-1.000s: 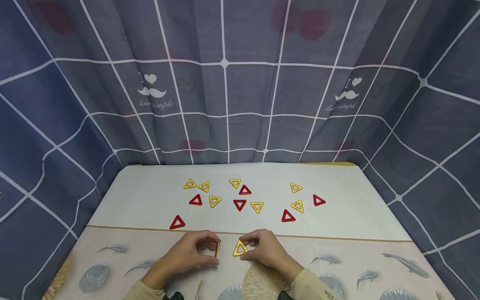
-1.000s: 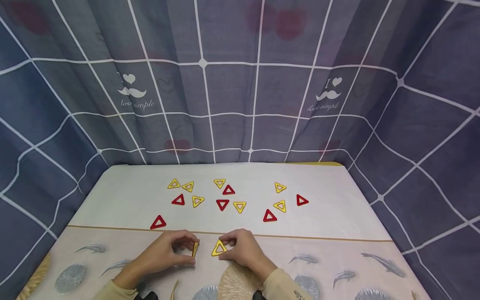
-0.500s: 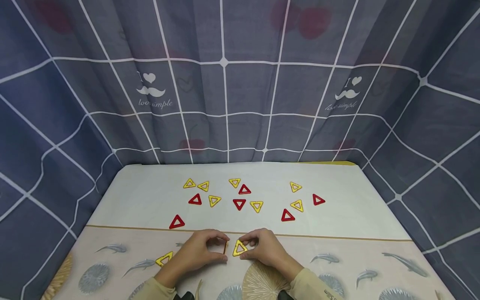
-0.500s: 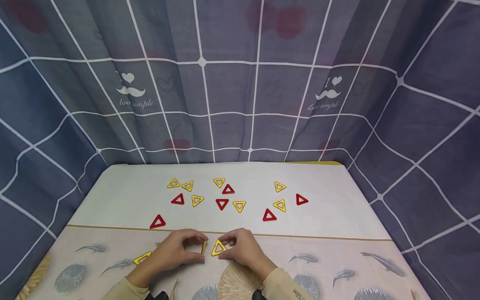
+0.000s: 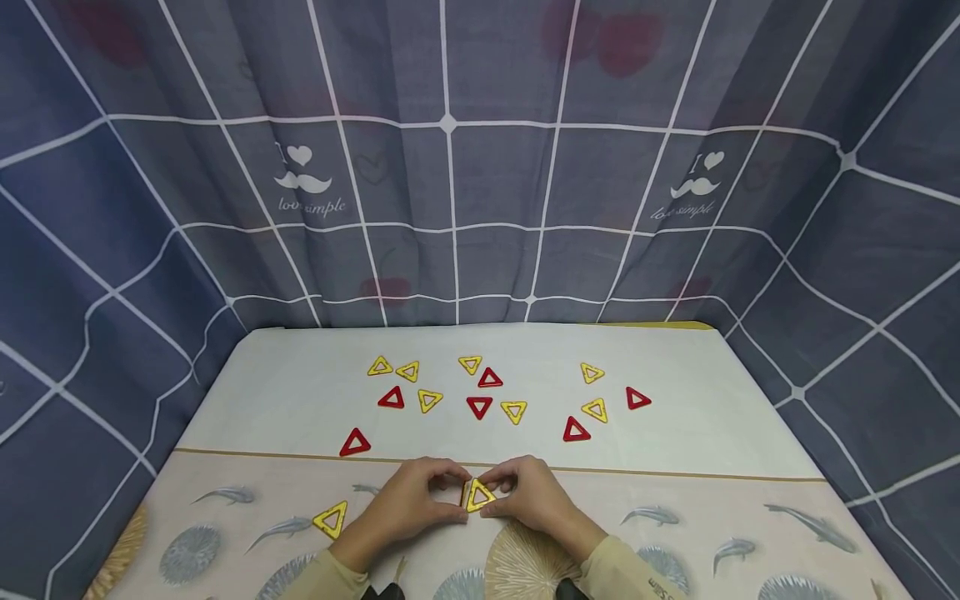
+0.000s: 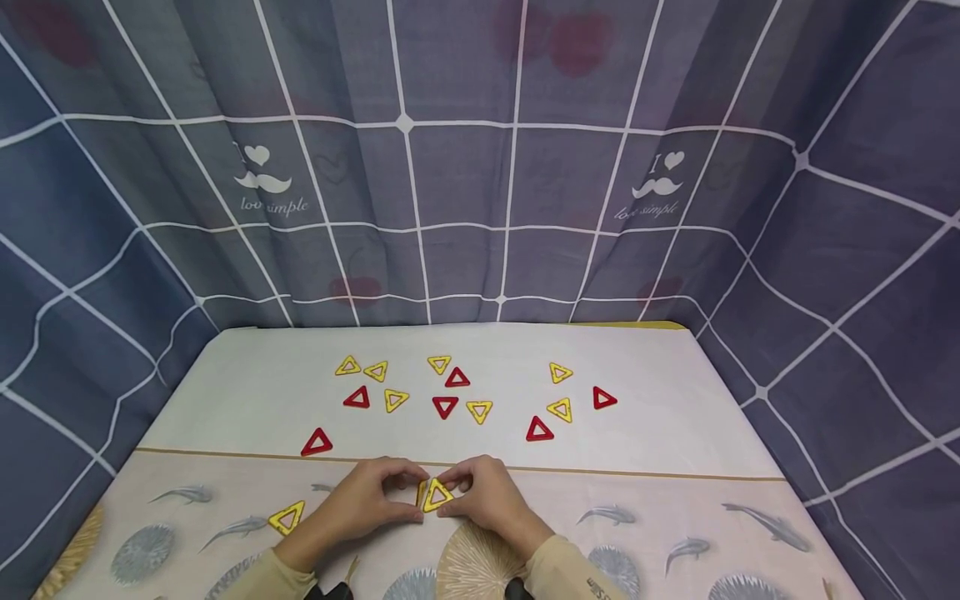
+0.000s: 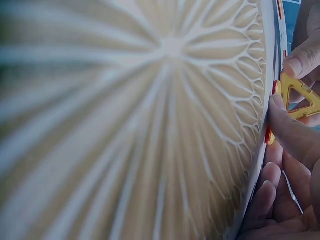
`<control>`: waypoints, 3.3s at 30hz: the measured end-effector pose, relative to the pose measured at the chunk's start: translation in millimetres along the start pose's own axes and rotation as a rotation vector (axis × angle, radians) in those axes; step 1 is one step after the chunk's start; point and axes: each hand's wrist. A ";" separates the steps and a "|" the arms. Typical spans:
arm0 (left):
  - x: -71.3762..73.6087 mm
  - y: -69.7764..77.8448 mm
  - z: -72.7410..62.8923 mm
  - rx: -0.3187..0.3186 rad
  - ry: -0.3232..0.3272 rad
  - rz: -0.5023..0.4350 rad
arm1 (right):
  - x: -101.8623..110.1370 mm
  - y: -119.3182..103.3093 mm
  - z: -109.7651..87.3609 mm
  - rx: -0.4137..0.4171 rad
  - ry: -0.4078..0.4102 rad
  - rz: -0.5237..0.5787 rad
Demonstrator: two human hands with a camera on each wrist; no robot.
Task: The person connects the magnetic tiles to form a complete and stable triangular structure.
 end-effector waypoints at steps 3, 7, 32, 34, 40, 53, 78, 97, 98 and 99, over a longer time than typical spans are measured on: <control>-1.0 0.6 1.4 -0.001 0.002 0.009 | -0.1 0.2 0.4 0.003 0.003 0.005; -1.6 1.4 2.0 0.002 0.004 0.005 | -0.1 -0.3 0.8 0.004 0.002 0.011; -1.9 -0.5 1.2 0.022 -0.008 -0.090 | -1.8 -0.1 -0.4 -0.002 0.019 0.011; -1.8 -0.7 1.2 0.019 -0.014 -0.103 | -1.6 -0.2 -0.8 -0.002 0.017 0.017; -1.2 0.1 1.2 0.026 -0.024 -0.108 | -1.0 -0.8 -1.2 -0.004 0.013 0.028; 0.9 2.1 4.8 0.037 -0.071 -0.029 | -1.1 0.6 -1.5 -0.005 0.005 0.023; 0.5 2.9 4.8 0.069 -0.070 -0.029 | -0.1 -0.2 -1.1 -0.003 -0.004 0.021; 0.0 1.9 4.1 0.041 -0.071 -0.036 | 0.7 -0.1 -1.4 0.006 0.006 0.016; -0.1 1.8 4.2 0.040 -0.072 -0.034 | 0.8 -0.3 -1.3 0.008 0.006 0.016; -0.3 1.8 4.2 0.038 -0.073 -0.031 | 1.0 -0.6 -1.3 0.009 0.005 0.015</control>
Point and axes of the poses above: each hand's wrist, its own z-axis towards the middle knuckle, its own x-axis out of the back of the hand, y = z × x, and after that the axes turned 9 degrees about -z, right-handed
